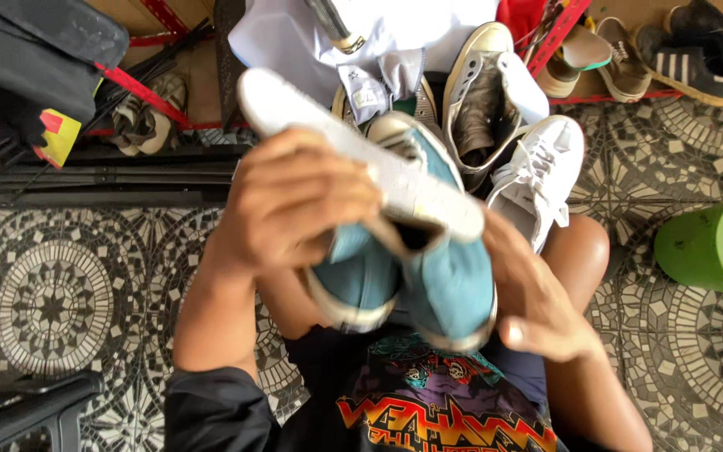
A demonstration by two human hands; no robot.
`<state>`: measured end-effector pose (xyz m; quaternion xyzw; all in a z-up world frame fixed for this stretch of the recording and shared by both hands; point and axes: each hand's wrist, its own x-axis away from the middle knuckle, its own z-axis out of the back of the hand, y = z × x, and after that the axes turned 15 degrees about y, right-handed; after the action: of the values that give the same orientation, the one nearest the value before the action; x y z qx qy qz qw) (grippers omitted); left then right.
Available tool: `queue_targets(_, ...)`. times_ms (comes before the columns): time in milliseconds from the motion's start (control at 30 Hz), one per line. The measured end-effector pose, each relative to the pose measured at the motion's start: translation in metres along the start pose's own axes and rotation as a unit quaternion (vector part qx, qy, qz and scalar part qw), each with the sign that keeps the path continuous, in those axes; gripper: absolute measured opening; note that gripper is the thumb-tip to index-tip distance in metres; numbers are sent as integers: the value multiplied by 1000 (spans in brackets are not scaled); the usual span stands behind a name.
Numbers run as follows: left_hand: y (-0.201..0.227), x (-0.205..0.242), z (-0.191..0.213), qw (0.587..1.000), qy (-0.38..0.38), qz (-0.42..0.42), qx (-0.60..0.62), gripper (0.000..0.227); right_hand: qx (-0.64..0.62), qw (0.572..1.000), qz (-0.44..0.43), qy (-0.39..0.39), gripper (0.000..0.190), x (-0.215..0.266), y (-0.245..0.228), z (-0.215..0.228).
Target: The person unties laces on a white shoe and then moves between several pairs of sneakers, picking up individual shoes and insoles and placing them on a central black stool.
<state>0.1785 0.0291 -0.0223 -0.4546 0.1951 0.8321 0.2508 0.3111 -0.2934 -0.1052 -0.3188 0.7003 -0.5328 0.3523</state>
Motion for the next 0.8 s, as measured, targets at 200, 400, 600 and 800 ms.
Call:
queue_targets(200, -65, -8, -27, 999, 7, 36, 36, 32, -62, 995, 0, 77, 118, -61, 17, 0)
queue_targets(400, -106, 13, -45, 993, 39, 90, 60, 49, -116, 992, 23, 44, 108, -109, 49, 8)
queue_targets(600, -110, 37, -52, 988, 72, 126, 56, 40, -99, 994, 24, 50, 117, -124, 81, 15)
queue_targets(800, -94, 57, -52, 987, 56, 148, 36, 48, 132, 984, -97, 71, 126, -101, 65, 18)
